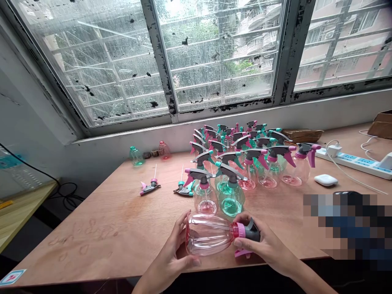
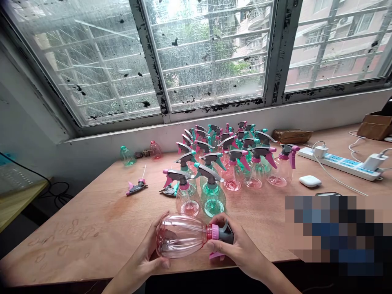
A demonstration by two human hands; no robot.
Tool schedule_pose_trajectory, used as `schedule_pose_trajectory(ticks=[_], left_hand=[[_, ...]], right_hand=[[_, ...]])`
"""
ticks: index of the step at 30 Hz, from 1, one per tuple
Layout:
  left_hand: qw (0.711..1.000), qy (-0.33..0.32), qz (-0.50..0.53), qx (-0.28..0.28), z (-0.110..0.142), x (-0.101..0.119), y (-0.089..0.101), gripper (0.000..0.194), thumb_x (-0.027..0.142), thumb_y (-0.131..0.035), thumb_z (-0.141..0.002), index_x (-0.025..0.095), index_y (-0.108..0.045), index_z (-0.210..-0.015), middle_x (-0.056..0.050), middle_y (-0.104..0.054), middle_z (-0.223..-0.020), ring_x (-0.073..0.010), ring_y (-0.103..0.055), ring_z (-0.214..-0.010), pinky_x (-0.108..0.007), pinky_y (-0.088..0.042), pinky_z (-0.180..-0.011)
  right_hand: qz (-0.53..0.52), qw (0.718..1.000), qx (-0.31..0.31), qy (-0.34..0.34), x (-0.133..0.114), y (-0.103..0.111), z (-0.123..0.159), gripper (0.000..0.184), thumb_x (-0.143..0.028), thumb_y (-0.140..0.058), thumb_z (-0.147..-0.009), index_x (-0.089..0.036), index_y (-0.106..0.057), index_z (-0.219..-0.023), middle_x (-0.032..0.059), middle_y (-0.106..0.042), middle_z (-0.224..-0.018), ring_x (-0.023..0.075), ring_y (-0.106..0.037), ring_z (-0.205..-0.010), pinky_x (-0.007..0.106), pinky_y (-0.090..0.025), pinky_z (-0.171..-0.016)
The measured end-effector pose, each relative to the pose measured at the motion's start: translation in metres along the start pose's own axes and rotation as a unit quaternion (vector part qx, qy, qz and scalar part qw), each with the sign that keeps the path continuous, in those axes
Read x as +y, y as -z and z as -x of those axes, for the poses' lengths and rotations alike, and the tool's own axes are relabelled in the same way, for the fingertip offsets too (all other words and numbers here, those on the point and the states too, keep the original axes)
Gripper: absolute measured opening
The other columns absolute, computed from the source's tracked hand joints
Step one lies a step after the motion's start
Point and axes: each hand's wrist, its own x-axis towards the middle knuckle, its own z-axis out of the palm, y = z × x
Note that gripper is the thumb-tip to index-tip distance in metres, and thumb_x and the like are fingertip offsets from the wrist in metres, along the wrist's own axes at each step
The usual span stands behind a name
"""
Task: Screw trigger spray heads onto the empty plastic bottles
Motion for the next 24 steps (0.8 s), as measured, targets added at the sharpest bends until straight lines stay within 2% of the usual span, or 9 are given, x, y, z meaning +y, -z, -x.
schedule_pose_trajectory(ticks=[3, 9, 14, 18, 22, 24], left_hand=[[1.000, 0.002, 0.008, 0.000, -0.0002, 0.0008, 0.0001, 0.091, 0.032, -0.079, -0.084, 0.035, -0.022, -0.155, -0.010, -0.038, -0.157, -0.0356, -0.037, -0.145, -0.052, -0.029, -0.120], [1.000, -0.004, 0.013, 0.001, -0.0004, -0.0003, 0.0006, 0.092, 0.037, -0.079, -0.083, 0.035, -0.022, -0.155, -0.010, -0.033, -0.161, -0.0352, -0.033, -0.148, -0.049, -0.028, -0.122], [0.999, -0.002, -0.027, -0.017, 0.0029, -0.0002, 0.0012, 0.091, 0.032, -0.074, -0.089, 0.041, -0.014, -0.157, -0.005, -0.022, -0.167, -0.0321, -0.026, -0.152, -0.047, -0.025, -0.125], [0.998, -0.020, -0.045, -0.026, 0.0023, -0.0031, 0.0017, 0.088, 0.028, -0.068, -0.093, 0.046, -0.011, -0.157, -0.001, -0.020, -0.168, -0.0278, -0.023, -0.154, -0.046, -0.020, -0.127], [0.998, -0.034, -0.029, -0.032, 0.0000, -0.0056, 0.0019, 0.087, 0.028, -0.066, -0.095, 0.046, -0.008, -0.157, -0.003, -0.020, -0.168, -0.0293, -0.027, -0.152, -0.048, -0.024, -0.125], [0.999, -0.028, -0.034, -0.026, 0.0001, -0.0065, 0.0024, 0.092, 0.027, -0.069, -0.093, 0.045, -0.007, -0.157, -0.003, -0.020, -0.169, -0.0297, -0.025, -0.153, -0.049, -0.021, -0.126]], right_hand=[[0.002, 1.000, 0.000, 0.009, 0.0004, -0.0005, 0.0007, 0.036, -0.043, -0.082, -0.090, -0.022, -0.058, -0.106, -0.0035, -0.062, -0.085, 0.0180, -0.068, -0.067, 0.025, -0.058, -0.059], [-0.005, 0.999, 0.020, 0.033, -0.0006, -0.0022, 0.0007, 0.038, -0.042, -0.086, -0.086, -0.021, -0.060, -0.105, -0.0025, -0.060, -0.087, 0.0181, -0.065, -0.069, 0.025, -0.058, -0.056], [0.002, 1.000, -0.007, 0.012, -0.0011, 0.0005, 0.0010, 0.035, -0.043, -0.080, -0.093, -0.021, -0.058, -0.109, -0.0015, -0.062, -0.085, 0.0200, -0.068, -0.068, 0.030, -0.063, -0.061], [0.006, 1.000, -0.012, 0.018, -0.0005, 0.0012, 0.0016, 0.031, -0.041, -0.079, -0.093, -0.020, -0.061, -0.106, -0.0015, -0.061, -0.081, 0.0186, -0.063, -0.067, 0.031, -0.065, -0.062], [0.000, 1.000, -0.008, 0.009, 0.0004, 0.0002, 0.0019, 0.032, -0.042, -0.082, -0.090, -0.020, -0.063, -0.104, -0.0019, -0.059, -0.082, 0.0171, -0.057, -0.068, 0.032, -0.067, -0.066], [-0.012, 1.000, -0.012, -0.003, 0.0009, 0.0001, 0.0020, 0.034, -0.043, -0.083, -0.089, -0.020, -0.063, -0.104, -0.0021, -0.058, -0.083, 0.0174, -0.056, -0.069, 0.035, -0.068, -0.067]])
